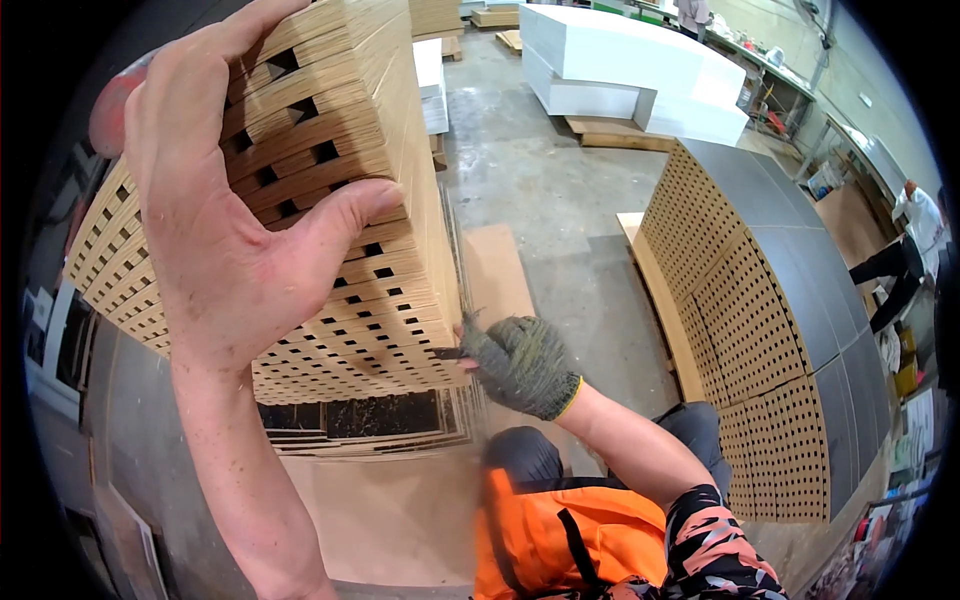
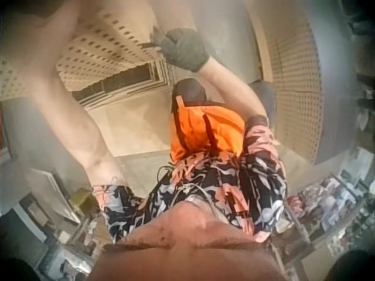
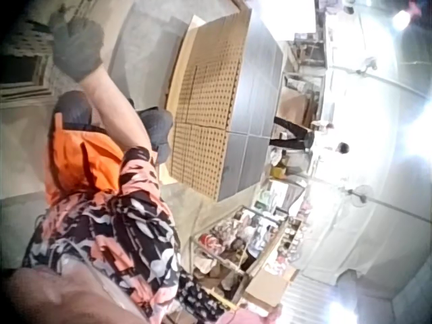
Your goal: The person scrapes the edges and surfaces of perforated wooden blocks using a handheld blade while holding the blocks in place by hand.
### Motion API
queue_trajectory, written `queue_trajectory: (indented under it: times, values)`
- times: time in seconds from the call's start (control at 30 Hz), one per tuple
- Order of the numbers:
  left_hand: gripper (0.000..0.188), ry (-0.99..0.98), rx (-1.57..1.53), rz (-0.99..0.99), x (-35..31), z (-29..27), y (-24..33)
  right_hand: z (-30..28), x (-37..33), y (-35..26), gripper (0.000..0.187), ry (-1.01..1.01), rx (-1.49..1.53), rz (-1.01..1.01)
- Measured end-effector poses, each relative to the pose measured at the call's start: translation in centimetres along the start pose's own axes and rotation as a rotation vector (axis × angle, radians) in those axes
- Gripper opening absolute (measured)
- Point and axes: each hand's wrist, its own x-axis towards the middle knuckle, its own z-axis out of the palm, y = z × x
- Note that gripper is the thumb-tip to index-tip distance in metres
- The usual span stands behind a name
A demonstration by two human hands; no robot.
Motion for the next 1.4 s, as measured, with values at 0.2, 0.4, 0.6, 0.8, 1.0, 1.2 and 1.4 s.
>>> queue_trajectory:
  times: [0.2, 0.4, 0.6, 0.8, 1.0, 1.2, 1.4]
  values:
    - [0.091, 0.008, -0.037, 0.004, 0.0, 0.1, -0.1, -1.7, 1.2, 0.7, 0.040, -0.100, -0.081, -0.095]
    - [0.091, 0.010, -0.031, -0.011, -0.1, 0.2, 0.0, -3.3, 2.3, 1.4, 0.039, -0.041, -0.085, -0.213]
    - [0.091, 0.019, -0.072, -0.006, -0.2, 0.3, -0.1, -3.4, 0.8, -0.9, 0.034, 0.480, 0.290, 0.331]
    - [0.092, 0.038, -0.091, 0.002, -0.2, 0.5, 0.0, -0.6, -1.6, -4.5, 0.041, 0.339, 0.455, 0.560]
    - [0.089, 0.033, -0.100, 0.029, -0.2, 0.5, -0.2, 0.8, 0.4, -3.5, 0.040, 0.135, 0.417, 0.439]
    - [0.090, 0.034, -0.093, 0.025, -0.1, 0.4, -0.1, -0.3, 1.2, -1.0, 0.029, 0.171, 0.294, 0.331]
    - [0.077, 0.101, -0.085, 0.013, -0.1, 0.7, 0.1, -0.6, -1.8, -0.7, 0.024, 0.274, 0.522, 0.798]
